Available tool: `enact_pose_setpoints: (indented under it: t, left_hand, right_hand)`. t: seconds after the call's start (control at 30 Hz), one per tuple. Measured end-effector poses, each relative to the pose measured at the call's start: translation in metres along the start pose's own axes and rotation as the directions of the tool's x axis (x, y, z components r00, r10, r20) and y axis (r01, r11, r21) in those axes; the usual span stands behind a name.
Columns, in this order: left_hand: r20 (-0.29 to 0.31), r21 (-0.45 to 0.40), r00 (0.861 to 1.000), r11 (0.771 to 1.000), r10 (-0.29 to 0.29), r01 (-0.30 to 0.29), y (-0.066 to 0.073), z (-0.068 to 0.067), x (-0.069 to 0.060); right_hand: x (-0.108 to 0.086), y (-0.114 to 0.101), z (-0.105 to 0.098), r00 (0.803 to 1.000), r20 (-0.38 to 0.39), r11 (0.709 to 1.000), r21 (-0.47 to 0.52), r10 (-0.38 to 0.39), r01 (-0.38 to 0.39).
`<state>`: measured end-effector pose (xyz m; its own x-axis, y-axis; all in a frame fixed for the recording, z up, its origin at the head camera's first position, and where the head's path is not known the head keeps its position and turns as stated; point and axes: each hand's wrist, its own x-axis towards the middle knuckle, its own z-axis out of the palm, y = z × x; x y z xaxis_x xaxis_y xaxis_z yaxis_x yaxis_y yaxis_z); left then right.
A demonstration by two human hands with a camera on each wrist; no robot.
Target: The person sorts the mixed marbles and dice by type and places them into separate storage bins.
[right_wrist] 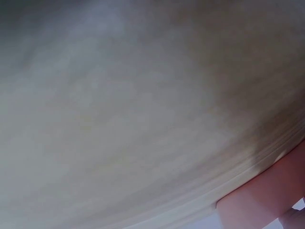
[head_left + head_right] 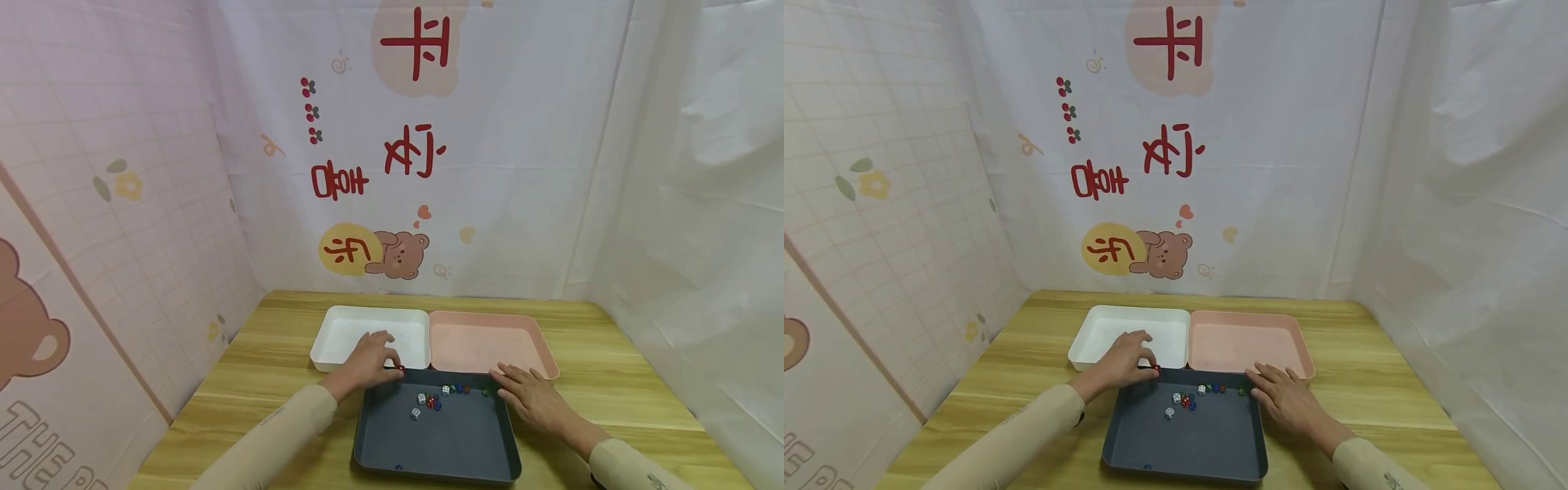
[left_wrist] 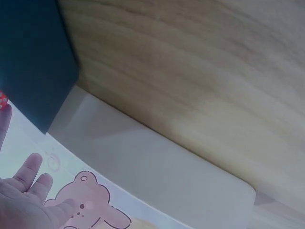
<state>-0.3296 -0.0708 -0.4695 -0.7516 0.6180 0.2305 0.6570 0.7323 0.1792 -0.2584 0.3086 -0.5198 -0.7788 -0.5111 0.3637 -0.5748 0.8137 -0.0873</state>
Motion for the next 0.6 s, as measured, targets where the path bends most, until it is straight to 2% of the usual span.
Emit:
enact_pose_setpoints:
  t: [0.37,0.6]
  left_hand:
    - [-0.024,-0.018,0.999,1.000,-0.024,0.024,-0.011,-0.008,0.011]
    - [-0.010,-0.030,0.997,0.997,-0.071,0.071,-0.017,-0.016,0.016]
  right_hand:
    - [-0.001,0.000,0.000,1.000,-0.010,1.000,-0.009,-0.009,0.009]
    - [0.000,0.003,0.003,1.000,0.003,1.000,-0.017,-0.001,0.001]
